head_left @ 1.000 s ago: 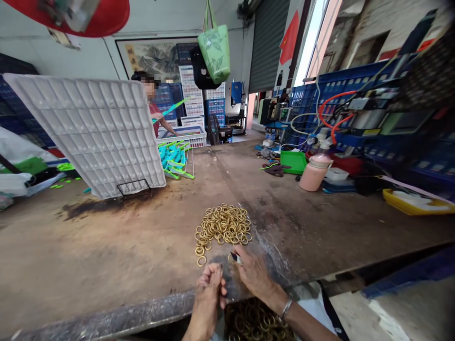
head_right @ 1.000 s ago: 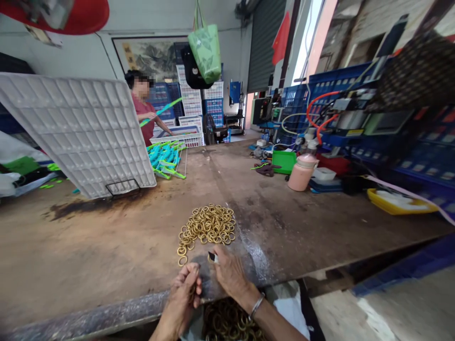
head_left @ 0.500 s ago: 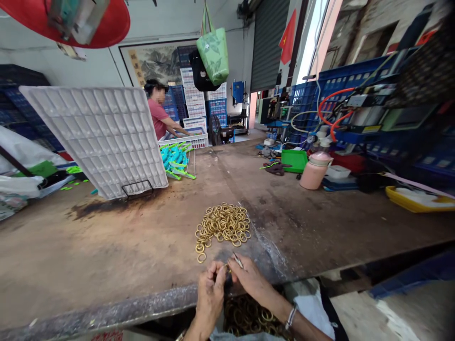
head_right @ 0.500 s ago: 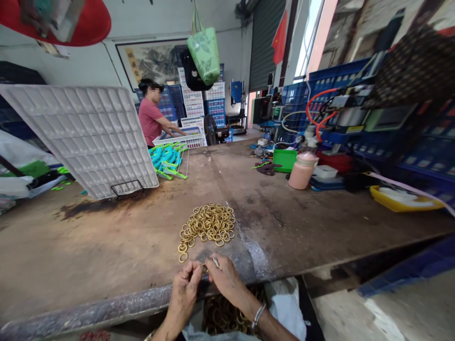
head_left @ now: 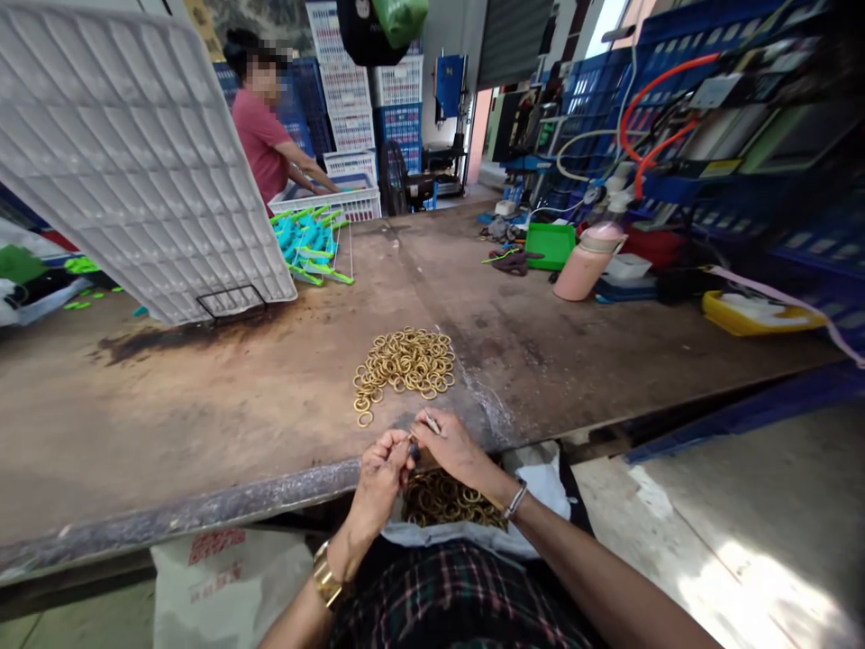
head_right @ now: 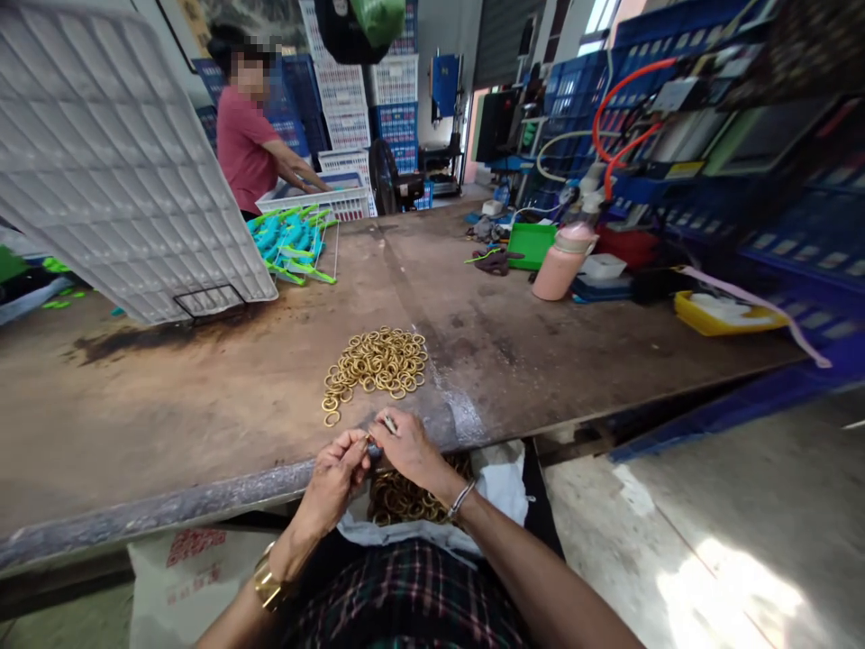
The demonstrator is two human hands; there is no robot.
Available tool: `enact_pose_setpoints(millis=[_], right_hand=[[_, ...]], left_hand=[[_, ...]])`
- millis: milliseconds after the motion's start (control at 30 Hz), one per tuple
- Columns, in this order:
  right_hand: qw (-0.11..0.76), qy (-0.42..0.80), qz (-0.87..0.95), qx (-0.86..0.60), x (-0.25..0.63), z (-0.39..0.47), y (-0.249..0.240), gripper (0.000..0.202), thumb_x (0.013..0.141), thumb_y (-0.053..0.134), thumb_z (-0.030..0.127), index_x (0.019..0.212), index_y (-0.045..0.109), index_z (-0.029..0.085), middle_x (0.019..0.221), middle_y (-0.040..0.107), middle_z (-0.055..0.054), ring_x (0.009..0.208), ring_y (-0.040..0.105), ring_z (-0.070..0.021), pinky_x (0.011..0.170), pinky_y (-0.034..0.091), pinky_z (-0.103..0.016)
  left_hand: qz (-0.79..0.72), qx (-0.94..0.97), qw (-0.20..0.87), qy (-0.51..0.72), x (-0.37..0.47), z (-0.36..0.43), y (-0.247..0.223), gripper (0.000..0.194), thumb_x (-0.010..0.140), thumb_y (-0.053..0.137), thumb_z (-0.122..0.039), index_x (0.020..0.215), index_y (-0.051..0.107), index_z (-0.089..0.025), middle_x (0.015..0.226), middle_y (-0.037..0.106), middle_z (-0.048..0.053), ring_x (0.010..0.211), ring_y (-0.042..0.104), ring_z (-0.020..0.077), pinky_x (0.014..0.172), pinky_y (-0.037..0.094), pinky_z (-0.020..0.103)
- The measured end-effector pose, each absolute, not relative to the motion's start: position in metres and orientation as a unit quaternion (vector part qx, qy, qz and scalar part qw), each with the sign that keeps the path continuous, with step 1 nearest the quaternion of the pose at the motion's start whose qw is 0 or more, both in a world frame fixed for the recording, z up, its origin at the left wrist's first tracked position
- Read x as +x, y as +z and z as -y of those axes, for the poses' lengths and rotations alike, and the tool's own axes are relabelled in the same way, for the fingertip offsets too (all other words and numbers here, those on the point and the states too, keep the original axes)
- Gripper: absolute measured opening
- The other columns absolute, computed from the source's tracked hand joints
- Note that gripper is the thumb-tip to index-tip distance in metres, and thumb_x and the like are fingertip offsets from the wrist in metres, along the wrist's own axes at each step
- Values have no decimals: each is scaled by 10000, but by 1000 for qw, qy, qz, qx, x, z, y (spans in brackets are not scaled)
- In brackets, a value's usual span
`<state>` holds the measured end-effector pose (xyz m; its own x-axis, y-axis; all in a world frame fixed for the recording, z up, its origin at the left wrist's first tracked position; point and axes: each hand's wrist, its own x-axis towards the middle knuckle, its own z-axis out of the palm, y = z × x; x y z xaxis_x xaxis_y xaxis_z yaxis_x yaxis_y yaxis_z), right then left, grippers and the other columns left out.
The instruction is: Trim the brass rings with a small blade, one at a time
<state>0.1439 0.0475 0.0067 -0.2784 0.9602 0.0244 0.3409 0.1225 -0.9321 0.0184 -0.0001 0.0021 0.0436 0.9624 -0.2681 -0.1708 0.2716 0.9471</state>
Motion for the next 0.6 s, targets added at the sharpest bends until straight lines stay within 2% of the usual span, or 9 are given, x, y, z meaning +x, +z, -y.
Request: enact_pose_setpoints(millis=[133,300,600], right_hand=[[333,415,692,-487,142,-44,11,139,759,468,242,660,529,166,575,477,50,560,424,-84,547,306,-191],[314,413,687,-509,142,-46,11,225,818,389,228,636,508,168,568,525,26,540,463,-90,544,318,-190],[140,211,834,-490,143,-37,0,150,762,431,111,826,551,172,676,600,-17,609,497,-117,550,229,-239]], left_hand=[[-493,367,634,469,18,2,3,323,761,533,-451,622,464,-168,437,362,-82,371,242,38,369,187,163],[-453,303,673,500,17,4,9,269,727,593,-414,710,486,-168,522,447,-65,396,272,35,363,169,154],[-451,304,661,516,14,3,4,275,747,577,-406,681,464,-164,502,431,-68,391,271,31,365,187,151]])
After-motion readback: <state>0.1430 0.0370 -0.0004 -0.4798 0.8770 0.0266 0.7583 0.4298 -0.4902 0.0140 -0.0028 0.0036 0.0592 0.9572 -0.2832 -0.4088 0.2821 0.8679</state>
